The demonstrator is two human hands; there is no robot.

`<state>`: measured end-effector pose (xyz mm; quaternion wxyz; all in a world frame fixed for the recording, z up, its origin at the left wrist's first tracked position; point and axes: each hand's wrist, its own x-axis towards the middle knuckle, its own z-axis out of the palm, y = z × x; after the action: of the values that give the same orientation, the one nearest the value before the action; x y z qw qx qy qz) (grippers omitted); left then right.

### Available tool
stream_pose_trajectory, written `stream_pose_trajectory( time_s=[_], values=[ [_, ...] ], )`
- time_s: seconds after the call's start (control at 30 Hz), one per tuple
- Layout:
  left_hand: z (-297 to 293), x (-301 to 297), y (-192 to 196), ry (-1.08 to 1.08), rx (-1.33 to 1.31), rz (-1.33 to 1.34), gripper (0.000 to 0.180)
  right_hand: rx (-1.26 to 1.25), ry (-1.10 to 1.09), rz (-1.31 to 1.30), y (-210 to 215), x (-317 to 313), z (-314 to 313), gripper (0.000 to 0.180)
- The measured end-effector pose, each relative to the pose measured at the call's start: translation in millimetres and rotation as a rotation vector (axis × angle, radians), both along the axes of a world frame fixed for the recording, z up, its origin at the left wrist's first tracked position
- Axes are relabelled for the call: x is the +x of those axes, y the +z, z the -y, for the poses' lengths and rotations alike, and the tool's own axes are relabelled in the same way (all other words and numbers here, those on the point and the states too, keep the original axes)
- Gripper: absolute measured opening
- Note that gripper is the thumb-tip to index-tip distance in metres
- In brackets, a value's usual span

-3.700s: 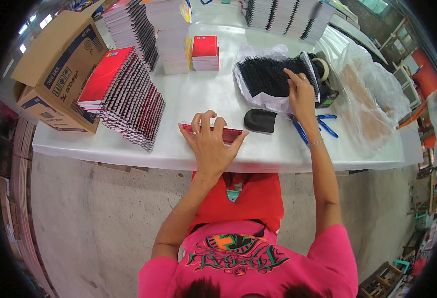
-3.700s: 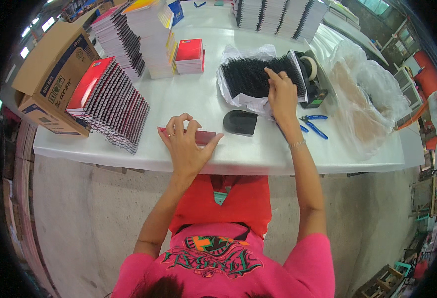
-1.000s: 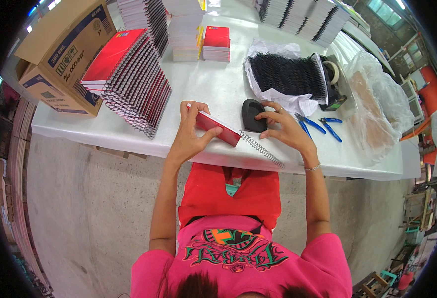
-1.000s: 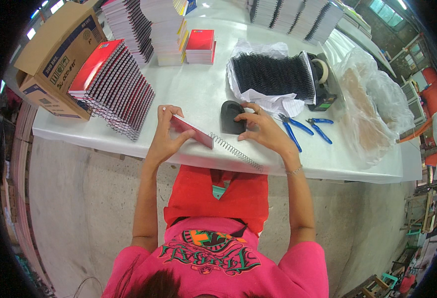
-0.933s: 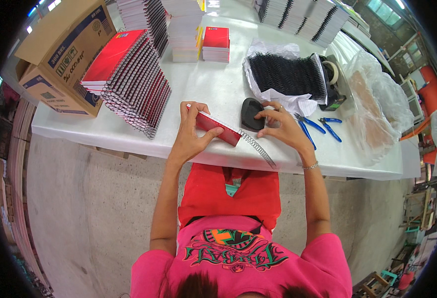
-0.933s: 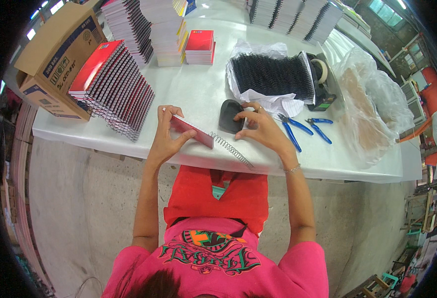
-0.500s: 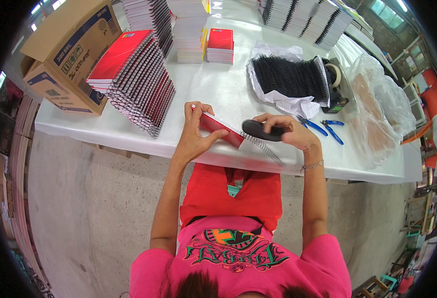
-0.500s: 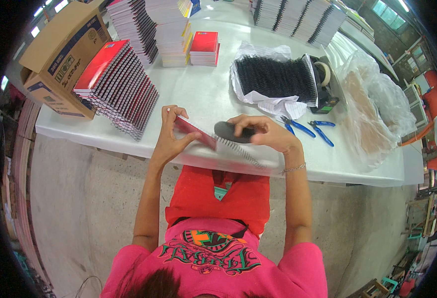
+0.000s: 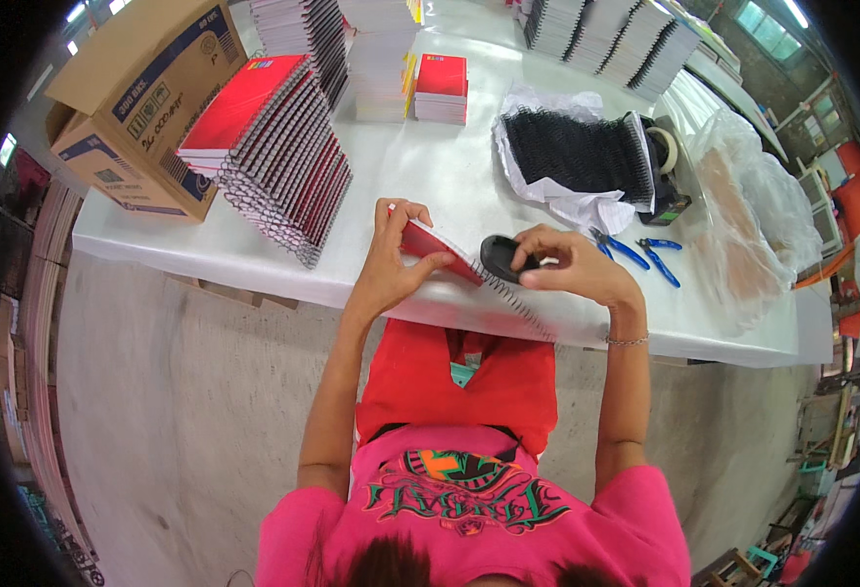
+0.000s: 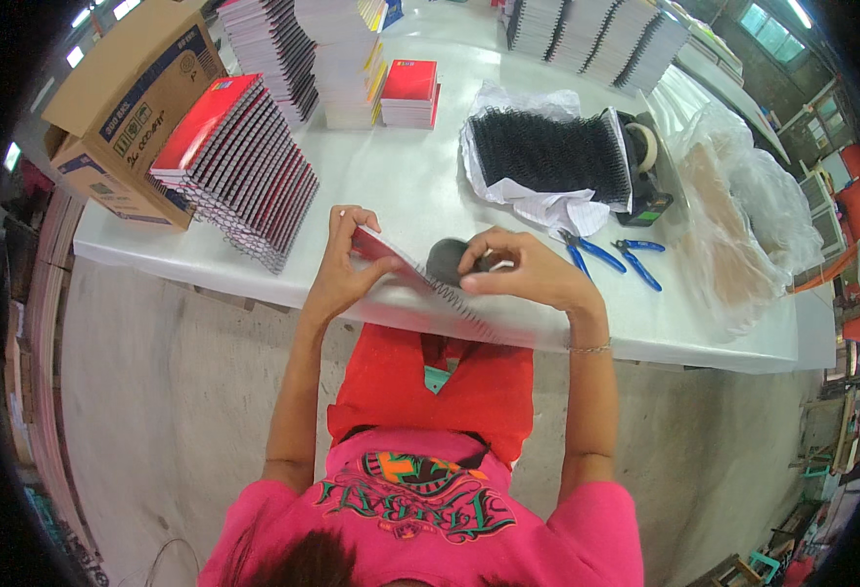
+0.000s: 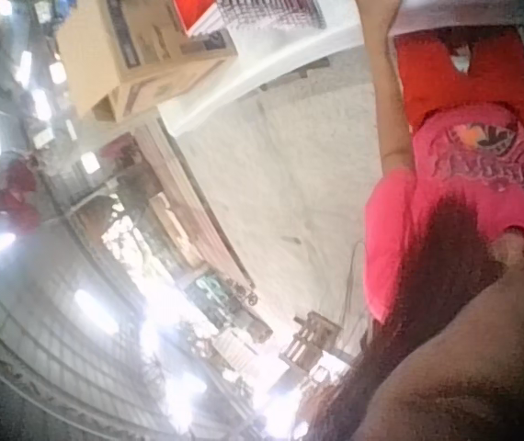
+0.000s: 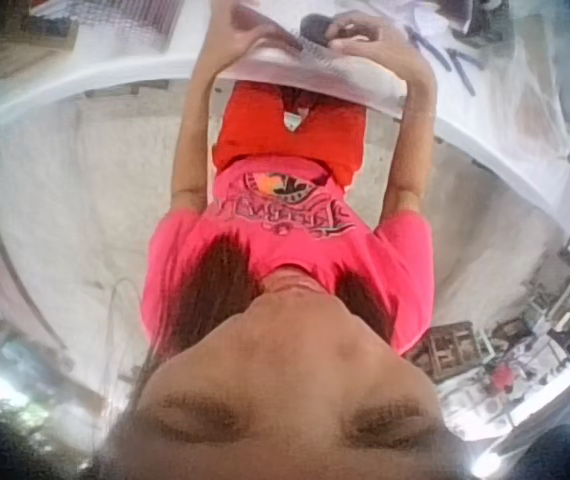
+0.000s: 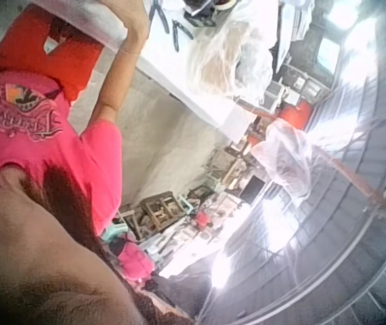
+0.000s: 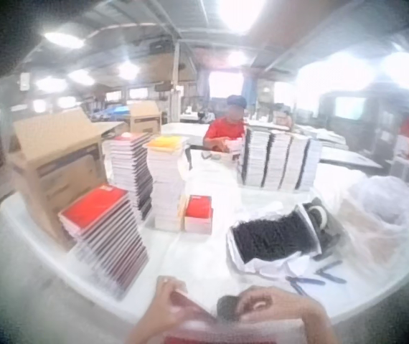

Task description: The person binds notebooks by manually inserting a black plastic spiral through the pre-punched holes and using a blue handheld tool to trim the excess spiral wire.

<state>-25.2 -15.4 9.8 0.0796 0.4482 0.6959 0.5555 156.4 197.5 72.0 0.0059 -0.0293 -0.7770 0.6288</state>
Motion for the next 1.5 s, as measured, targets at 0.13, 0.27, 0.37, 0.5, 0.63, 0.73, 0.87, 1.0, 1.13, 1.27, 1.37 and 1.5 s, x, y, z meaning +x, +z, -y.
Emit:
stream_pose_trajectory(
  time_s=[0.13,0.27,0.37,0.5,0.63,0.73,0.87,1.0,1.13,1.27,1.37,1.5],
  values=[
    [4.1,-1.4,-2.2,-0.050,0.008,0.049,0.051,-0.053,-0.097,0.096,-3.7,-4.1,10.1,0.031],
    [1.3,-0.8,3.9,-0.057,0.001,0.052,0.052,0.491,-0.318,0.143,-13.4,-5.2,11.6,0.040],
    [3.9,-0.2,-3.3,-0.057,-0.027,-0.002,0.056,0.079,-0.342,0.141,-14.7,-1.1,11.3,0.040],
    [-1.8,0.9,-8.8,-0.055,0.065,0.069,0.073,-0.267,-0.203,0.098,-11.8,5.8,3.3,0.030],
    [1.1,-0.8,-12.5,-0.100,0.103,0.101,0.085,-0.007,-0.041,0.029,-0.8,5.8,8.6,0.024],
    [1.6,-2.0,-16.1,-0.086,0.108,0.135,0.084,0.110,-0.187,0.194,-16.9,-6.0,-7.7,0.027],
    [0.4,-1.4,-18.4,-0.119,0.109,0.059,0.090,0.223,-0.063,0.170,-14.1,2.0,1.6,0.038],
    [-3.7,-1.9,-13.3,-0.120,0.173,0.194,0.089,0.001,-0.194,0.217,-16.2,-5.5,-1.6,0.046],
    [1.0,-1.7,-18.0,-0.189,0.156,0.282,0.089,-0.264,0.104,-0.038,-12.7,0.1,0.6,0.044],
    [5.3,-2.9,-15.1,-0.163,0.178,0.304,0.080,0.085,-0.117,0.158,-4.2,-3.9,14.3,0.049],
    [6.8,-2.8,-15.4,-0.213,0.150,0.302,0.068,-0.139,0.112,0.004,-1.5,4.6,4.1,0.051],
    [5.6,-5.3,-16.1,-0.314,0.176,0.427,0.053,-0.219,0.032,0.010,5.1,-7.5,11.2,0.040]
  ],
)
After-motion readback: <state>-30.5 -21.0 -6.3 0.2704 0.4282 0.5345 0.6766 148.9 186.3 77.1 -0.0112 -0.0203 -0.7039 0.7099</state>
